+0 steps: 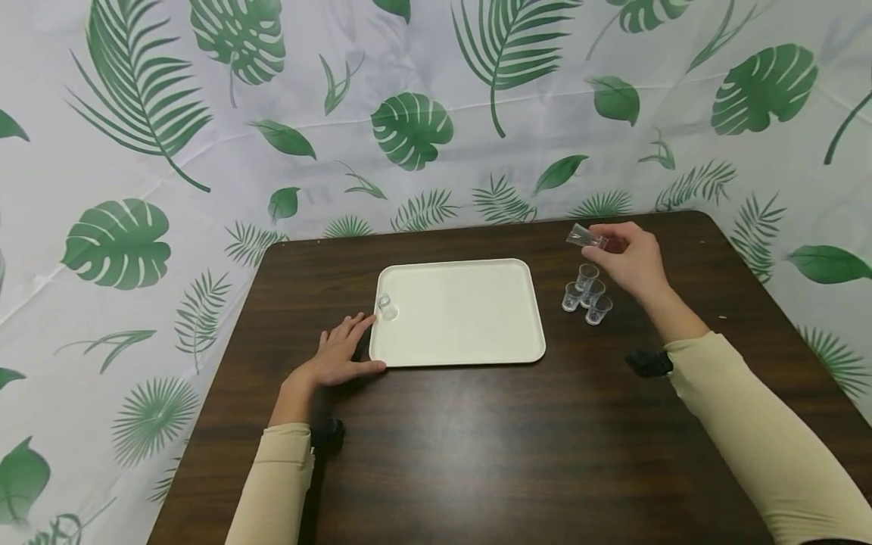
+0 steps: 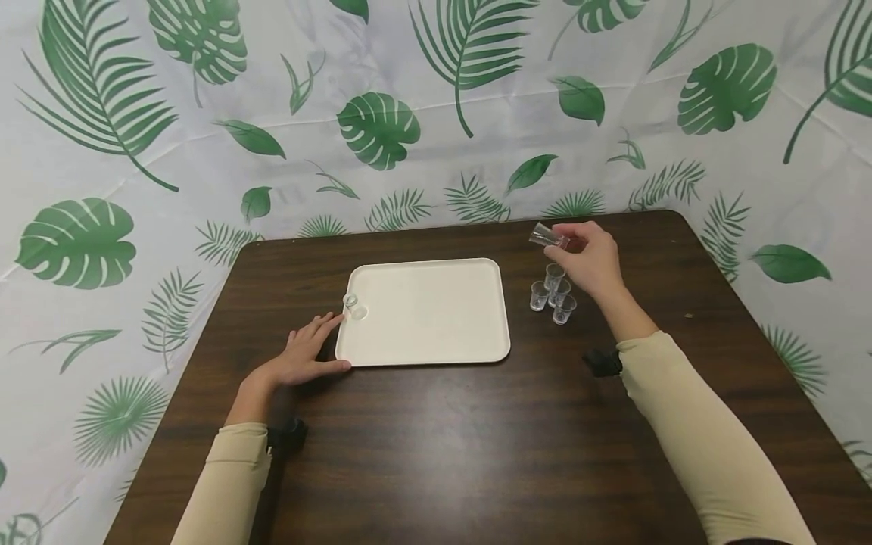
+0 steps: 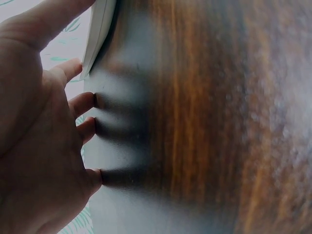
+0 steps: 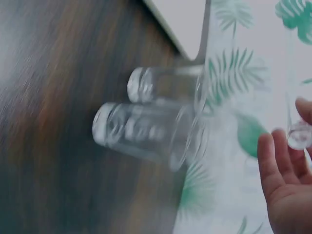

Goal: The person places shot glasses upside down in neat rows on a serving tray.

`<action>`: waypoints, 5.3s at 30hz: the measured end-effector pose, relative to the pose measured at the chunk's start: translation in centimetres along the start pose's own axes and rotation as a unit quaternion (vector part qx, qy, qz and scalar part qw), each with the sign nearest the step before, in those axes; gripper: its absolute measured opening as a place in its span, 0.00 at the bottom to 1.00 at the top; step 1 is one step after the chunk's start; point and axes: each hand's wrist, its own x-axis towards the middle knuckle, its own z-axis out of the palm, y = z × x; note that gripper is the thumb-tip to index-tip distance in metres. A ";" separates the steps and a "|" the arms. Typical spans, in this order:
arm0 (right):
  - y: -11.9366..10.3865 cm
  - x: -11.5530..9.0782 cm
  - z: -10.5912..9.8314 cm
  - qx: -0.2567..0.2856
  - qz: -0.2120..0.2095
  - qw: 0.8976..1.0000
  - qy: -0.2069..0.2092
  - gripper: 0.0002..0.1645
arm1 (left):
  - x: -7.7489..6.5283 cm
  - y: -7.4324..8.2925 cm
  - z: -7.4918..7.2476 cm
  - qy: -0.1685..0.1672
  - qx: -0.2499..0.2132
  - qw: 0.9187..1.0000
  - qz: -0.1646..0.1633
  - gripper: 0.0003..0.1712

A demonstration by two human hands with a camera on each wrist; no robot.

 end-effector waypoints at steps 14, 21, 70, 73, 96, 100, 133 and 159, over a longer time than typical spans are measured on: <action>-4.7 -0.8 8.2 -0.021 -0.076 0.986 -0.148 0.21 | -0.1 -0.1 0.0 0.000 -0.001 1.000 0.001 0.56; -5.5 -1.7 12.7 -0.017 -0.106 0.981 -0.161 0.23 | -0.1 0.0 0.0 -0.003 -0.002 1.000 -0.003 0.56; -12.8 -4.8 25.7 -0.044 -0.101 0.973 -0.203 0.25 | -0.2 0.2 -0.2 -0.006 -0.004 1.000 -0.018 0.56; -12.8 -4.8 25.7 -0.048 -0.099 0.972 -0.206 0.25 | -0.1 0.3 -0.2 -0.006 -0.002 1.000 -0.016 0.56; -11.1 -3.9 23.0 -0.014 -0.108 0.970 -0.217 0.30 | 0.0 0.2 -0.1 -0.009 -0.002 1.000 -0.021 0.56; -10.3 -3.7 21.4 0.000 -0.112 0.973 -0.201 0.29 | 0.0 0.1 -0.1 -0.006 -0.002 1.000 -0.018 0.56; 6.5 0.3 -0.4 0.018 0.058 0.985 -0.161 0.25 | 0.1 -0.1 0.0 -0.011 -0.009 1.000 -0.010 0.56; 8.0 0.8 0.8 -0.005 0.065 0.963 -0.260 0.27 | 0.1 -0.1 0.0 -0.013 -0.014 1.000 -0.008 0.56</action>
